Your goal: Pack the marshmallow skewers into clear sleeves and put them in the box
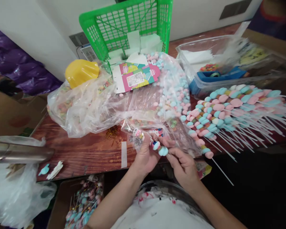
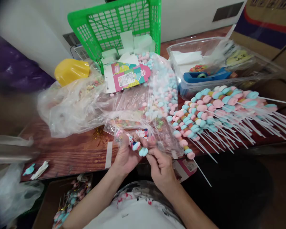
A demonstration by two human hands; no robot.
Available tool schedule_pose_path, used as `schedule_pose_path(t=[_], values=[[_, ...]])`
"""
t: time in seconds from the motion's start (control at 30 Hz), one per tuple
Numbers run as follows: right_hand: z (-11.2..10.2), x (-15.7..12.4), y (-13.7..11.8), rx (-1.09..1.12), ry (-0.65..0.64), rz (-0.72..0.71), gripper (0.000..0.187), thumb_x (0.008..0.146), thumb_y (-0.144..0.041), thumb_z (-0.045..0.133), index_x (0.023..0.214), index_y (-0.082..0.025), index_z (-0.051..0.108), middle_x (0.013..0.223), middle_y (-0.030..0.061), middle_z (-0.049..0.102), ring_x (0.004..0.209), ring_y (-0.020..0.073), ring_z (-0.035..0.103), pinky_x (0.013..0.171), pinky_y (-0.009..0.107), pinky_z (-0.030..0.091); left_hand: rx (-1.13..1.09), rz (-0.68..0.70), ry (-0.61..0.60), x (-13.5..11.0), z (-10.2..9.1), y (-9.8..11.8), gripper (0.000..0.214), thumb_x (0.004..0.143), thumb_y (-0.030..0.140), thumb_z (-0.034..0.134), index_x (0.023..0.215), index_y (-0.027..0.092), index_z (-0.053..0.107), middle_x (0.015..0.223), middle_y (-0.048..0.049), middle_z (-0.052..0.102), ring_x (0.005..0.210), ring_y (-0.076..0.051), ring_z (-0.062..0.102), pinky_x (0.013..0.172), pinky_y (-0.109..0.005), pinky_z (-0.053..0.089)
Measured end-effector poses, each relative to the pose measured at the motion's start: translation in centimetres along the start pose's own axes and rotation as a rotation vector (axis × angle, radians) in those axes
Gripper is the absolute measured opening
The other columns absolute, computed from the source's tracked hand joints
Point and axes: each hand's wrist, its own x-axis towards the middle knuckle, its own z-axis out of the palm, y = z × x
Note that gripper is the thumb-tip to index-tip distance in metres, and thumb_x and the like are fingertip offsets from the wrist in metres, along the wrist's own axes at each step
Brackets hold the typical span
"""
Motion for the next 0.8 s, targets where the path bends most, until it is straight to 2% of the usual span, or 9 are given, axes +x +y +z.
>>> schedule_pose_path(t=[0.13,0.2,0.27,0.33,0.37,0.47,0.53,0.63,0.8], values=[[-0.4,0.1,0.2,0.398,-0.171,0.322,0.027,0.09,-0.038,0.049,0.075,-0.017,0.055,0.053,-0.0067,0.032,0.046,0.0072,0.027,0.042,0.02,0.023,-0.067,0.069,-0.02,0.2,-0.4,1.5,0.047,0.061,0.049,0.08,0.095,0.021,0.064,0.1,-0.0079,0.069,0.111,-0.032,0.058,0.09,-0.048,0.047],[-0.4,0.2,0.1,0.487,-0.23,0.405,0.03,0.088,-0.042,0.051,0.073,-0.016,0.054,0.052,-0.0075,0.029,0.045,0.0065,0.023,0.041,0.02,0.02,-0.034,0.1,-0.024,0.3,-0.5,2.1,0.046,0.059,0.04,0.083,0.097,0.022,0.065,0.096,-0.0064,0.069,0.109,-0.033,0.059,0.092,-0.051,0.045],[-0.3,0.2,-0.2,0.447,-0.23,0.411,0.031,0.088,-0.041,0.051,0.07,-0.017,0.053,0.052,-0.0075,0.029,0.045,0.0065,0.024,0.04,0.02,0.02,-0.009,0.12,-0.014,0.5,-0.6,2.4,0.033,0.062,0.036,0.082,0.085,0.02,0.065,0.079,-0.0028,0.068,0.095,-0.029,0.065,0.091,-0.051,0.046],[-0.2,0.2,-0.3,0.264,-0.164,0.313,0.028,0.089,-0.035,0.049,0.068,-0.017,0.053,0.052,-0.0062,0.035,0.046,0.0073,0.031,0.042,0.02,0.026,-0.007,0.119,0.007,0.7,-0.7,2.4,0.025,0.069,0.035,0.078,0.071,0.017,0.061,0.066,0.0003,0.062,0.079,-0.023,0.066,0.09,-0.048,0.048],[-0.1,0.1,-0.4,0.125,-0.105,0.217,0.025,0.089,-0.03,0.048,0.069,-0.017,0.054,0.053,-0.0054,0.039,0.047,0.0077,0.036,0.044,0.02,0.03,-0.013,0.111,0.024,0.8,-0.7,2.4,0.026,0.073,0.036,0.075,0.067,0.016,0.059,0.064,0.001,0.059,0.074,-0.02,0.065,0.09,-0.047,0.048],[0.1,-0.1,-0.1,-0.26,0.083,-0.102,0.017,0.088,-0.016,0.047,0.075,-0.018,0.057,0.056,-0.0036,0.051,0.049,0.0086,0.047,0.05,0.021,0.037,-0.036,0.113,0.101,0.9,-0.7,1.9,0.027,0.076,0.037,0.073,0.065,0.016,0.059,0.063,0.0017,0.057,0.074,-0.019,0.064,0.087,-0.044,0.05],[0.2,-0.2,0.2,-0.386,0.14,-0.225,0.015,0.086,-0.011,0.047,0.079,-0.018,0.058,0.059,-0.0019,0.056,0.051,0.0098,0.051,0.053,0.022,0.037,-0.041,0.136,0.134,0.8,-0.5,1.6,0.029,0.074,0.039,0.074,0.064,0.016,0.059,0.063,0.0018,0.057,0.076,-0.02,0.064,0.085,-0.043,0.051],[0.2,-0.1,0.4,-0.453,0.131,-0.292,0.018,0.084,-0.006,0.046,0.079,-0.017,0.059,0.062,0.0007,0.058,0.055,0.0121,0.053,0.057,0.024,0.037,-0.035,0.157,0.141,0.6,-0.2,1.1,0.03,0.073,0.041,0.074,0.064,0.016,0.059,0.064,0.0014,0.058,0.078,-0.02,0.064,0.082,-0.042,0.052],[0.1,0.0,0.2,-0.54,0.099,-0.343,0.021,0.082,-0.003,0.045,0.076,-0.017,0.06,0.059,0.0013,0.053,0.055,0.0135,0.047,0.056,0.027,0.031,0.065,0.187,0.127,0.3,0.1,0.5,0.03,0.075,0.041,0.073,0.065,0.016,0.058,0.065,0.0013,0.057,0.079,-0.019,0.064,0.078,-0.036,0.051]])
